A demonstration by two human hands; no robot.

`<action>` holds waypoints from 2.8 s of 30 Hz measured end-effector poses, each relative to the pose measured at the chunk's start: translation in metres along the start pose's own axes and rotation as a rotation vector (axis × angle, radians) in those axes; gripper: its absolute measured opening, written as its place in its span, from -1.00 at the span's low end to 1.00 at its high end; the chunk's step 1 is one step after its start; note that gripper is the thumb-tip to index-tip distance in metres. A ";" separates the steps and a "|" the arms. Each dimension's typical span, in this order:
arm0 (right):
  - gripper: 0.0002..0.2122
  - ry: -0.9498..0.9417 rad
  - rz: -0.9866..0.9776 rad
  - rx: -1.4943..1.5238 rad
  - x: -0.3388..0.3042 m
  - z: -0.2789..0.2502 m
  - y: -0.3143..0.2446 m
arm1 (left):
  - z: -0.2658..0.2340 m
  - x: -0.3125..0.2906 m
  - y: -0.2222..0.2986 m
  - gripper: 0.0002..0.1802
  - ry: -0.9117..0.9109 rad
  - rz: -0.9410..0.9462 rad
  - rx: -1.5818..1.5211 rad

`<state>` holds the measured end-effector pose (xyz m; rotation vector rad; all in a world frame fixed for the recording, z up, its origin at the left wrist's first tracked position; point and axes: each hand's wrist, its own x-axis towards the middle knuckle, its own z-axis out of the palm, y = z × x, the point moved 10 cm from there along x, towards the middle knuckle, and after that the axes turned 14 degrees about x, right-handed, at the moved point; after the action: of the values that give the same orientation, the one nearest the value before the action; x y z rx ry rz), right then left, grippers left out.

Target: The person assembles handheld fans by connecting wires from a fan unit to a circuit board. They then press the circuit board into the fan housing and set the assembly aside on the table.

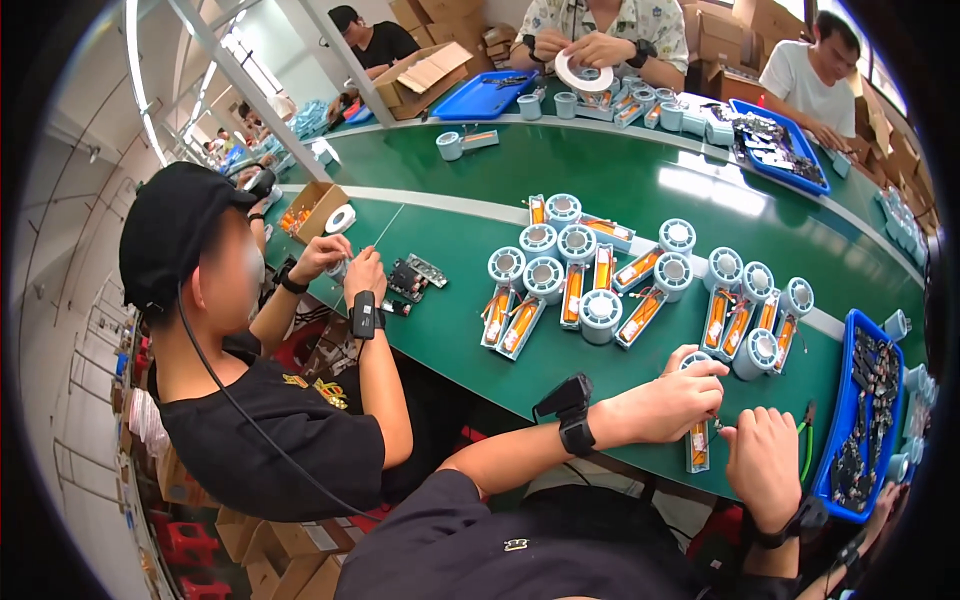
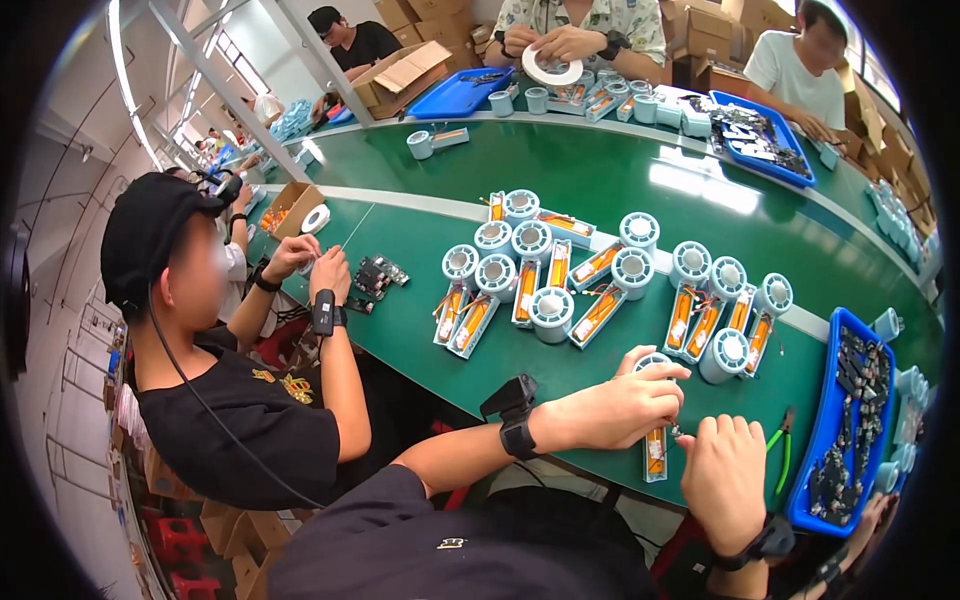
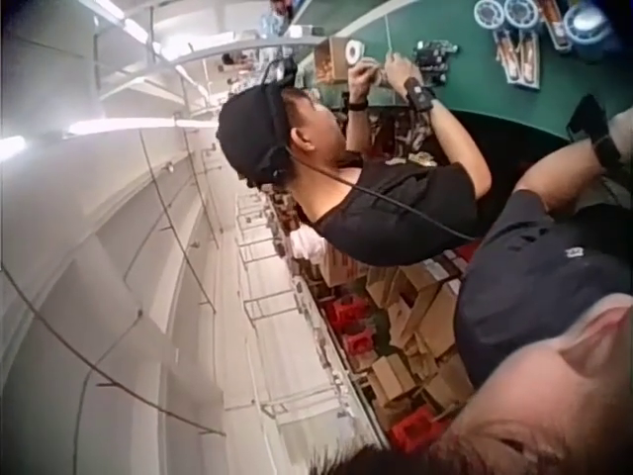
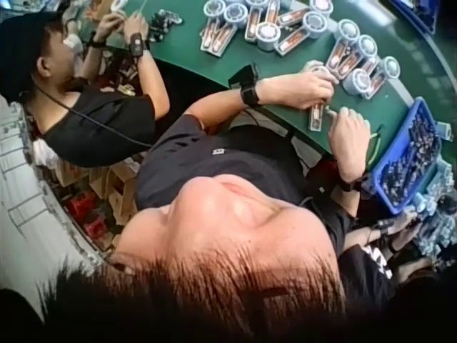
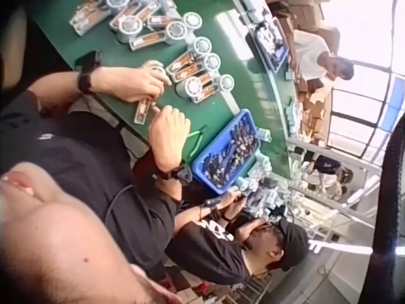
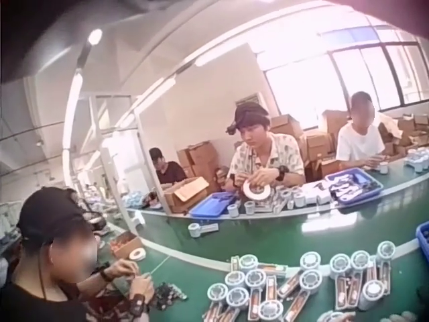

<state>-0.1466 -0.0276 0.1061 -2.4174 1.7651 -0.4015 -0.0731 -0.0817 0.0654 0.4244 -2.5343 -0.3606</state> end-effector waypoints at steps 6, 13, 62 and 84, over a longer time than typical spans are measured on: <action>-0.82 0.051 0.268 0.071 -0.011 0.003 0.007 | -0.008 0.005 0.009 -0.86 -0.006 0.027 -0.075; -0.80 0.028 0.432 0.303 -0.011 0.011 0.024 | -0.001 0.003 -0.005 -0.84 -0.026 -0.044 0.089; -0.76 0.101 0.203 0.701 -0.001 0.044 0.053 | -0.014 0.006 0.004 -0.88 0.124 -0.176 0.257; -0.57 0.280 0.194 0.706 -0.016 0.040 0.042 | -0.006 0.013 0.021 -0.80 -0.267 0.018 0.632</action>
<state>-0.1783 -0.0274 0.0550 -1.7419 1.5601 -1.1528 -0.0844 -0.0680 0.0836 0.6156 -2.8763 0.4389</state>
